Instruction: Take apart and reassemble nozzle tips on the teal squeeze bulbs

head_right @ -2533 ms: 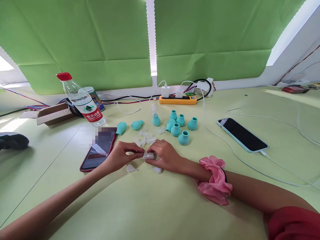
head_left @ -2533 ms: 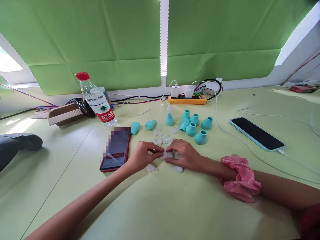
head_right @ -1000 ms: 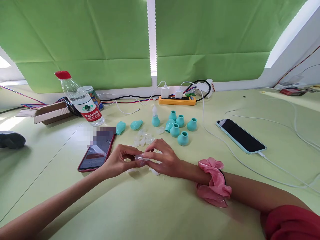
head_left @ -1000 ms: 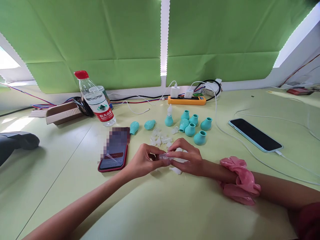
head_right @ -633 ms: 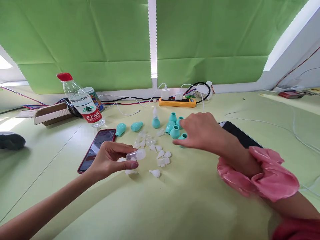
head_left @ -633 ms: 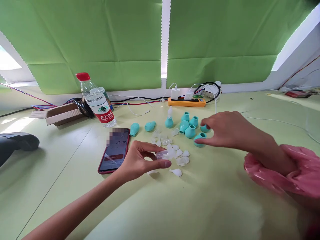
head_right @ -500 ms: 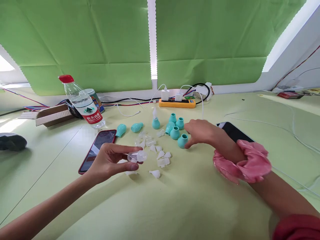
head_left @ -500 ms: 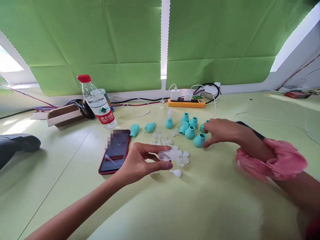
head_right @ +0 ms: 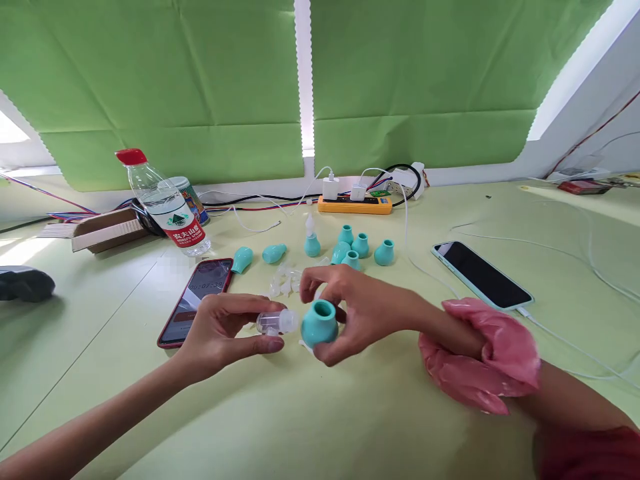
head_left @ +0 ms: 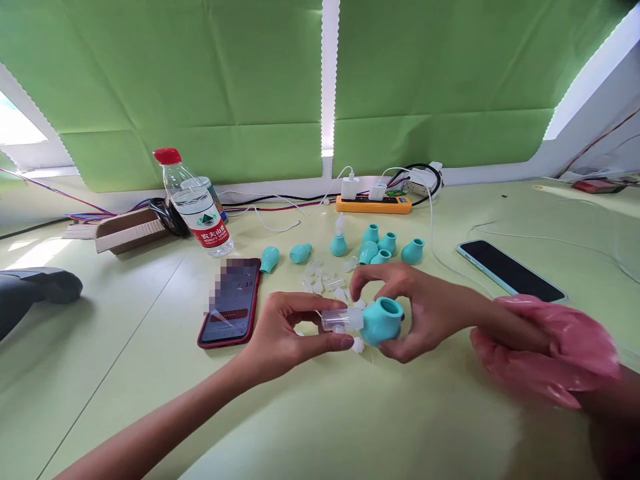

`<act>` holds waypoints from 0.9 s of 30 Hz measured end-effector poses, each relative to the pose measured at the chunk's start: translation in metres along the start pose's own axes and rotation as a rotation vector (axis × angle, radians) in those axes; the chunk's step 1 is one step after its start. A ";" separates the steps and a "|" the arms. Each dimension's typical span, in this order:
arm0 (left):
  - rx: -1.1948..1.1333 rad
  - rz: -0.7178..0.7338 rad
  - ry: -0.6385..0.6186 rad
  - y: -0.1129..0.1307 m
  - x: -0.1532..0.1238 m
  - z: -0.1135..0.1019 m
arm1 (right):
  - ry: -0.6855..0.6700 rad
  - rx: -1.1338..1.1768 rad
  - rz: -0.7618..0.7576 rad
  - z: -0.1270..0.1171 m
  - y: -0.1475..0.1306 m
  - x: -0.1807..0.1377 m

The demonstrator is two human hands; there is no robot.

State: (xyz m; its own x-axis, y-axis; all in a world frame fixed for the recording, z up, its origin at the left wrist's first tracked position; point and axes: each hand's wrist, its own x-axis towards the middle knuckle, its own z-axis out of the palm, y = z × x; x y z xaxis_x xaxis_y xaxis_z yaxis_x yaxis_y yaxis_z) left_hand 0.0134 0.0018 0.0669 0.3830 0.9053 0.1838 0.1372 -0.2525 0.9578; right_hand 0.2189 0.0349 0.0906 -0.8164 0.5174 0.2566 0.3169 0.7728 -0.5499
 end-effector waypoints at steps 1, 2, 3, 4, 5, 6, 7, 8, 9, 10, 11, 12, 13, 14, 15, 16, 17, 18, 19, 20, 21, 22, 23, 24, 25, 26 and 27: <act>-0.020 -0.009 0.016 -0.002 0.001 0.000 | 0.045 0.093 0.014 0.007 0.000 0.002; -0.036 -0.016 0.031 -0.003 0.001 0.001 | 0.084 0.164 0.042 0.012 0.001 0.004; -0.044 -0.026 0.044 -0.003 0.001 0.001 | 0.124 0.204 0.077 0.015 0.002 0.005; -0.046 -0.036 0.056 -0.003 0.001 0.001 | 0.167 0.211 0.107 0.017 0.002 0.006; -0.046 -0.042 0.064 -0.002 0.001 0.001 | 0.211 0.187 0.122 0.017 0.002 0.006; -0.045 -0.044 0.070 -0.001 0.000 0.001 | 0.268 0.140 0.121 0.017 0.002 0.005; -0.044 -0.042 0.073 0.000 0.000 0.000 | 0.326 0.077 0.108 0.016 0.002 0.004; -0.043 -0.036 0.073 0.001 -0.001 0.000 | 0.378 0.009 0.085 0.015 0.002 0.004; -0.043 -0.025 0.071 0.002 -0.001 0.000 | 0.418 -0.057 0.056 0.014 0.001 0.003; -0.044 -0.013 0.069 0.003 -0.002 -0.001 | 0.445 -0.110 0.031 0.014 0.001 0.002; -0.042 -0.006 0.069 0.004 -0.002 -0.001 | 0.462 -0.150 0.008 0.015 0.002 0.001; -0.039 -0.006 0.070 0.004 -0.002 -0.001 | 0.474 -0.179 -0.016 0.016 0.002 0.000; -0.035 -0.013 0.067 0.005 -0.002 -0.001 | 0.479 -0.197 -0.035 0.018 0.002 -0.001; -0.030 -0.027 0.062 0.005 -0.001 -0.001 | 0.479 -0.205 -0.050 0.020 0.002 -0.001; -0.020 -0.043 0.050 0.006 -0.001 -0.002 | 0.474 -0.203 -0.062 0.021 0.002 -0.002; -0.007 -0.059 0.034 0.006 -0.001 -0.002 | 0.473 -0.195 -0.070 0.023 0.002 -0.003; 0.009 -0.071 0.013 0.007 -0.001 -0.002 | 0.475 -0.182 -0.067 0.024 0.001 -0.003; 0.028 -0.077 -0.006 0.008 0.000 -0.003 | 0.475 -0.164 -0.050 0.026 0.000 -0.003; 0.049 -0.081 -0.020 0.009 0.000 -0.003 | 0.468 -0.147 -0.027 0.026 -0.002 -0.003; 0.075 -0.082 -0.025 0.010 -0.001 -0.003 | 0.459 -0.138 -0.008 0.027 -0.003 -0.003; 0.105 -0.075 -0.018 0.010 -0.001 -0.003 | 0.446 -0.141 0.009 0.028 -0.005 -0.003; 0.143 -0.058 -0.005 0.011 -0.002 -0.003 | 0.430 -0.153 0.021 0.029 -0.006 -0.002; 0.191 -0.024 0.010 0.011 -0.002 -0.002 | 0.417 -0.168 0.022 0.030 -0.007 -0.002; 0.249 0.032 0.024 0.011 -0.003 -0.002 | 0.406 -0.181 0.018 0.030 -0.008 -0.002; 0.315 0.107 0.032 0.011 -0.004 -0.002 | 0.392 -0.185 0.020 0.031 -0.009 -0.002; 0.380 0.197 0.036 0.010 -0.005 -0.002 | 0.374 -0.178 0.029 0.032 -0.009 -0.002; 0.441 0.283 0.030 0.009 -0.005 -0.002 | 0.353 -0.159 0.042 0.032 -0.009 -0.002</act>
State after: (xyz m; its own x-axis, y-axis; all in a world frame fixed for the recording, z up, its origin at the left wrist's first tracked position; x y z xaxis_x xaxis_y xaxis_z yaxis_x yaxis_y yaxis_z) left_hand 0.0107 -0.0045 0.0752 0.4352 0.7887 0.4342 0.4066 -0.6025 0.6868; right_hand 0.2021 0.0150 0.0695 -0.5934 0.6229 0.5098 0.4399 0.7814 -0.4427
